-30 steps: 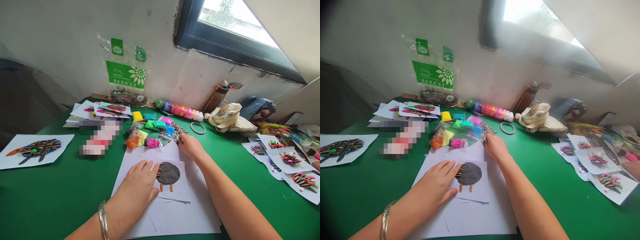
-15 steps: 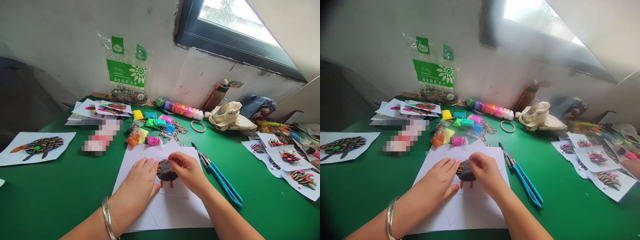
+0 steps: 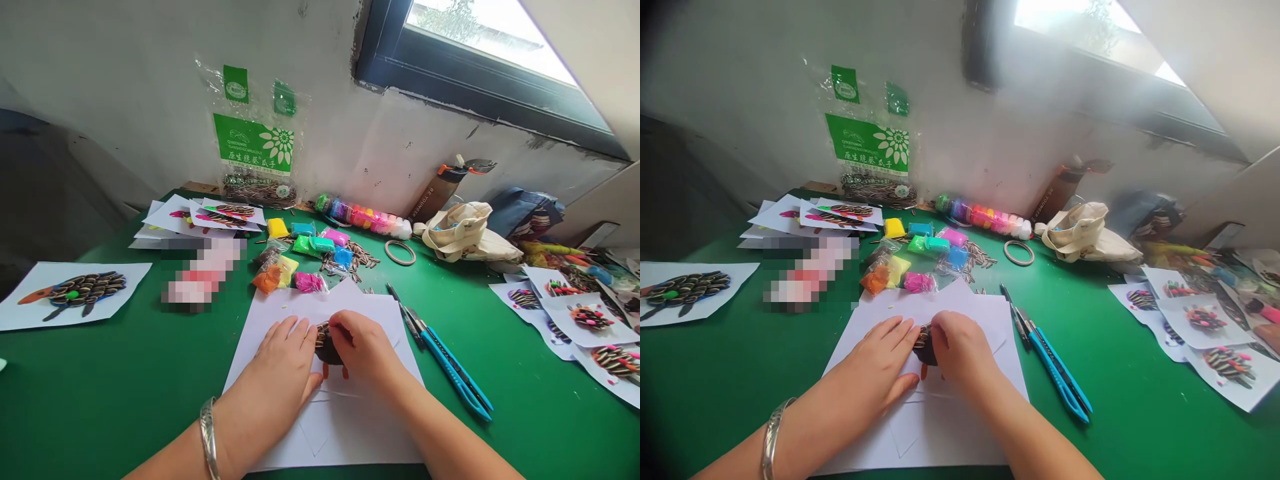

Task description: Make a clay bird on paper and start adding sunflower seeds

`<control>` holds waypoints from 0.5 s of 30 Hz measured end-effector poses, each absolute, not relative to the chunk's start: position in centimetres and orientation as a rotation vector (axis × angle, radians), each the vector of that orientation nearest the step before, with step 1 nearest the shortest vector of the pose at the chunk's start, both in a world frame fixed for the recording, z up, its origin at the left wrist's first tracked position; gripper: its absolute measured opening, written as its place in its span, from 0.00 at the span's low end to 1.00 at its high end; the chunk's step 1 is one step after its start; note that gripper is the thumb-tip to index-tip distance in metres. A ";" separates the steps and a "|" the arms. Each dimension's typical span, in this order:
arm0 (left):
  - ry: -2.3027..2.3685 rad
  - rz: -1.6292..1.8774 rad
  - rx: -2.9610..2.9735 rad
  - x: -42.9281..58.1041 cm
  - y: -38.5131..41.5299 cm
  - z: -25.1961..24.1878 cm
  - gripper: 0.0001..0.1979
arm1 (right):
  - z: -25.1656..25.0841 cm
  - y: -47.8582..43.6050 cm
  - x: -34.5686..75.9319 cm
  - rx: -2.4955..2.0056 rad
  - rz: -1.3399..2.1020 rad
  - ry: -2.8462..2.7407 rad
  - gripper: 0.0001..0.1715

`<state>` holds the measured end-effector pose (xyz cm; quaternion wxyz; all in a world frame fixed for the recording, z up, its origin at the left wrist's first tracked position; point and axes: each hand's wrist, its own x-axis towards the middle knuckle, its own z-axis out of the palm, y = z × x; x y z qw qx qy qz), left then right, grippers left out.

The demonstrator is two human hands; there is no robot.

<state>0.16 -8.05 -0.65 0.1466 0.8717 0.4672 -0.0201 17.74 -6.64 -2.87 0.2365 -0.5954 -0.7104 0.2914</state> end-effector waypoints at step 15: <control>1.368 0.095 2.547 0.2 -8.2 -2.0 0.27 | -4.2 -6.7 17.4 -1.665 0.512 -2.099 0.12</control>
